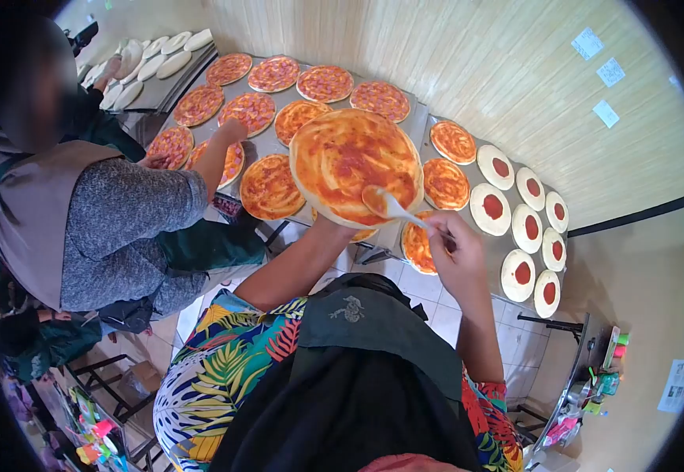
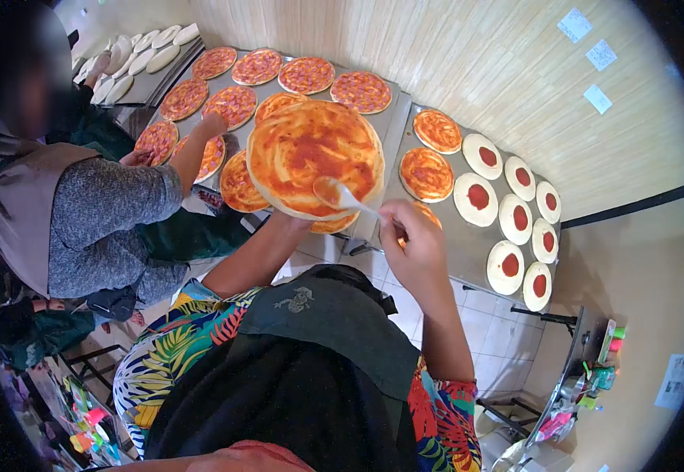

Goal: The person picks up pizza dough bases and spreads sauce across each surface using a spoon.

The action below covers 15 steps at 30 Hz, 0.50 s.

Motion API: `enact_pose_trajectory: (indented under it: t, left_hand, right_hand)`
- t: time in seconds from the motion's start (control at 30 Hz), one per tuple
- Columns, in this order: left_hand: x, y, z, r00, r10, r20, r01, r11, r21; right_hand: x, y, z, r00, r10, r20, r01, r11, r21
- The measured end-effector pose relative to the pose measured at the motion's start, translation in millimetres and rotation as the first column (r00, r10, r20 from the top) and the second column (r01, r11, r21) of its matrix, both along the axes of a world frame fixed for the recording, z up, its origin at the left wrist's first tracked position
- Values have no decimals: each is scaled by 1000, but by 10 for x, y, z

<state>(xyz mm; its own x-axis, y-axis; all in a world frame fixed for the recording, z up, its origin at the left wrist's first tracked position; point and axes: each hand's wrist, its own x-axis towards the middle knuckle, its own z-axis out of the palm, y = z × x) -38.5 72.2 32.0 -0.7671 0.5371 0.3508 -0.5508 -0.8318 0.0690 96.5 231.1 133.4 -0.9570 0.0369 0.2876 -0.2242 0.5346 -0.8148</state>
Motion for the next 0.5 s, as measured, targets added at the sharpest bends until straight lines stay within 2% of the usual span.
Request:
enact_pose_trajectory:
  t: [0.03,0.1,0.13,0.23,0.3,0.37,0.4,0.43,0.5]
  left_hand:
    - [-20,6,13,1000,-5,-1,5,1000,-5]
    - [0,-40,23,1000,-19,-3,19,1000,-9]
    - [-12,-52,12,1000,-31,1,31,999,-10]
    - [-66,6,21,998,-64,8,64,998,-11]
    - [-38,-18,27,997,-72,8,72,997,-19]
    - [-77,18,45,997,-72,9,72,997,-29]
    - [-88,-1,45,997,-72,14,72,997,-35]
    - [-108,45,47,997,-72,19,73,997,-38]
    - [-115,33,26,996,-80,28,81,996,-42]
  right_hand:
    - [5,71,20,1000,-4,-5,4,1000,-3]
    - [20,264,90,995,-92,45,84,984,157]
    - [-70,307,61,986,-168,5,166,978,127]
    - [-239,325,68,980,-197,-19,198,976,92]
    - [-125,228,198,982,-190,13,187,975,124]
    - [34,162,232,998,-62,27,57,986,158]
    - [78,164,204,999,-12,-53,18,994,104]
    - [65,200,159,999,-12,-52,17,994,104]
    - [48,320,87,986,-107,-127,125,981,148]
